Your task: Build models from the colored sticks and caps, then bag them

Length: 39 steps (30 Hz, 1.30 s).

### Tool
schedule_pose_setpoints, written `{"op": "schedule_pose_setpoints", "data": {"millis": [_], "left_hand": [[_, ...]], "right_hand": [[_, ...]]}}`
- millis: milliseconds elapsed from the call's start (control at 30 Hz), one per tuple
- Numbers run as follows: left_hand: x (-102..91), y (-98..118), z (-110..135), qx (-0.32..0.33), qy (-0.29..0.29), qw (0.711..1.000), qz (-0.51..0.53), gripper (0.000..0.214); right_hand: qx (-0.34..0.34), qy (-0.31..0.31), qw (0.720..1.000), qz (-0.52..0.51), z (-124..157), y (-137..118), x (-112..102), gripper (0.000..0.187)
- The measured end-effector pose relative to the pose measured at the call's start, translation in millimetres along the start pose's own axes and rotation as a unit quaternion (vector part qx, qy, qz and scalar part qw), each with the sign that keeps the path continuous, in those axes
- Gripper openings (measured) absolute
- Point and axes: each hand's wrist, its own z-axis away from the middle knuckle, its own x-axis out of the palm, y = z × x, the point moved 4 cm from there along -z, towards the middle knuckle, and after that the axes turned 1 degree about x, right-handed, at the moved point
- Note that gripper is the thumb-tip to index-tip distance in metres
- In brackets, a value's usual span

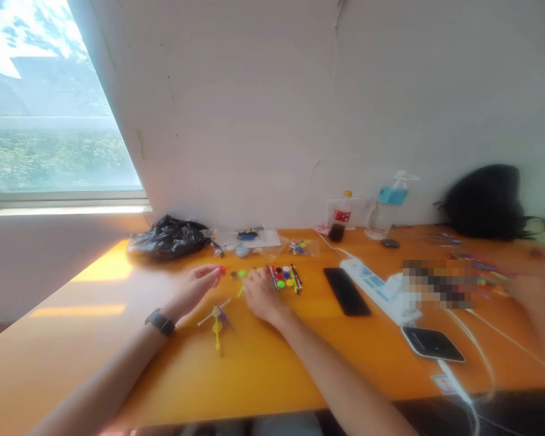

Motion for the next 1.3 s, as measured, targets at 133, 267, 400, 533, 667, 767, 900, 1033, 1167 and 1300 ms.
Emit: {"op": "schedule_pose_setpoints", "data": {"millis": [133,267,400,533,667,767,900,1033,1167,1300], "left_hand": [[-1.8,-8.1,-2.1,-0.021,0.006,0.997,0.077,0.039],[-3.7,-15.3,-5.3,-0.055,0.024,0.988,0.144,0.043],[-4.7,-16.3,-9.2,-0.05,0.019,0.978,0.202,0.031],[-7.1,-18.6,-9.6,-0.056,0.03,0.98,0.189,0.034],[-10.8,-19.0,-7.8,-0.038,0.055,0.996,0.065,0.033],[-12.7,-17.7,-6.3,-0.025,0.071,0.997,-0.03,0.031],[-8.7,-16.5,-4.6,0.003,0.048,0.986,-0.158,0.029],[-3.0,-20.0,-3.8,0.038,0.0,0.965,-0.259,0.031],[0.1,-20.9,-2.5,0.081,-0.04,0.937,-0.337,0.03],[6.6,-17.2,1.2,0.115,-0.1,0.914,-0.376,0.026]], "right_hand": [[-0.01,-0.006,1.0,0.012,-1.3,0.0,-0.6,0.022],[-0.017,-0.013,1.0,0.001,-2.0,-0.1,-0.4,0.022],[-0.021,-0.031,0.999,-0.009,-2.3,-1.5,0.0,0.02],[-0.035,-0.046,0.998,-0.004,-2.3,-4.9,-0.9,0.019],[-0.061,-0.05,0.997,-0.008,-1.9,-10.7,-5.1,0.018],[-0.074,-0.035,0.996,-0.039,-2.7,-14.5,-10.0,0.016],[-0.079,-0.006,0.993,-0.084,-4.3,-16.7,-14.2,0.016],[-0.068,0.02,0.994,-0.085,-4.6,-14.1,-14.0,0.014],[-0.026,0.066,0.992,-0.109,-5.8,-4.2,-12.5,0.016],[0.013,0.101,0.989,-0.104,-8.1,7.5,-11.1,0.02]]}}
